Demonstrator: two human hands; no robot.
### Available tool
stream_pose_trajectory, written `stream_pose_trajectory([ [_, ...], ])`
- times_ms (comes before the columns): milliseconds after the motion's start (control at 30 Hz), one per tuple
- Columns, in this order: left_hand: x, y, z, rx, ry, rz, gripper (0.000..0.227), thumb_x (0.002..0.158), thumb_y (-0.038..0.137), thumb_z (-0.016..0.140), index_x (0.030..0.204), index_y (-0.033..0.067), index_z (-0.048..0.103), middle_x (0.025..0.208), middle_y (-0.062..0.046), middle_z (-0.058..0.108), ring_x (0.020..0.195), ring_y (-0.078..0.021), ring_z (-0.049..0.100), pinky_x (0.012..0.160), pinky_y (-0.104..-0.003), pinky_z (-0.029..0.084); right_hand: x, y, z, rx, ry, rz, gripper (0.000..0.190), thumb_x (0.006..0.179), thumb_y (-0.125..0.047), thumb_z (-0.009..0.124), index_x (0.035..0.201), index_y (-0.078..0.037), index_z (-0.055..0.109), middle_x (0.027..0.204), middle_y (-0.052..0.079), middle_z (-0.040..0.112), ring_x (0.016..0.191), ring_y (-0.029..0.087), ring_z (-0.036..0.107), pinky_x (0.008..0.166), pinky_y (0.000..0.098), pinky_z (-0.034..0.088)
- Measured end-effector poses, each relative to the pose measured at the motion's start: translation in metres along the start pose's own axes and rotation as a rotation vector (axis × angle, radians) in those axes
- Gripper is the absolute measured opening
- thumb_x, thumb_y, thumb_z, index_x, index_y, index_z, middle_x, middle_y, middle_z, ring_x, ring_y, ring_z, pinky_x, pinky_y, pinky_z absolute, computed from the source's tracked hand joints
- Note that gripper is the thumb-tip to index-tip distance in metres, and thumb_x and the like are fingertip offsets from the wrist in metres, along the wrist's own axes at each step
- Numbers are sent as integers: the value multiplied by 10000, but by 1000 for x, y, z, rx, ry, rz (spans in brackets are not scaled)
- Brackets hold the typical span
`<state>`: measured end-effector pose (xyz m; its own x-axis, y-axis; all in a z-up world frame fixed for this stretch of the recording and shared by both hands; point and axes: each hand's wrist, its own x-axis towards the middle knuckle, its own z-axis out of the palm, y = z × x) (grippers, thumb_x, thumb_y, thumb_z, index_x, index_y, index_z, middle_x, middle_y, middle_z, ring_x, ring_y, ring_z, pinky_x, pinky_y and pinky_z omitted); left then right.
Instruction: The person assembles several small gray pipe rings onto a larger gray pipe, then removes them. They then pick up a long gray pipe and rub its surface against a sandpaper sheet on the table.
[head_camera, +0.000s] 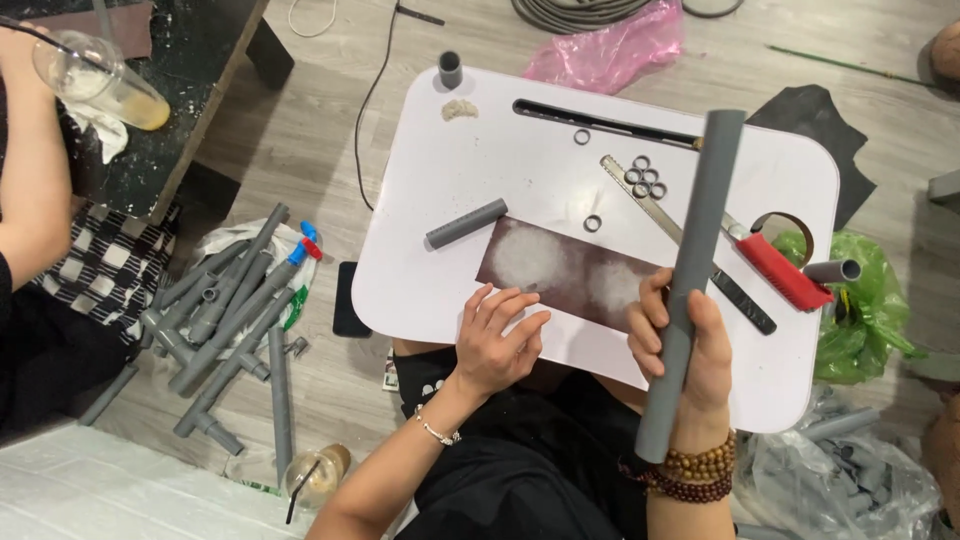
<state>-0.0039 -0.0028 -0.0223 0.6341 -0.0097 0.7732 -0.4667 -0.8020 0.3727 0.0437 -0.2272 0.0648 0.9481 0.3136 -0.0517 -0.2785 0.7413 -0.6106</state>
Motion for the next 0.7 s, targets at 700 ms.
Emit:
stream_pose_trajectory([
  [700,28,7,-27,25,-230,146,297,1013,345,642,1185,137,767,1228,-71,724,1176,-302,647,1032,-497,444,3,-12,12,-293,270,-396,414,1024,-349,735,1336,-97,633,700,-30,494,647,124,582,648,266,544],
])
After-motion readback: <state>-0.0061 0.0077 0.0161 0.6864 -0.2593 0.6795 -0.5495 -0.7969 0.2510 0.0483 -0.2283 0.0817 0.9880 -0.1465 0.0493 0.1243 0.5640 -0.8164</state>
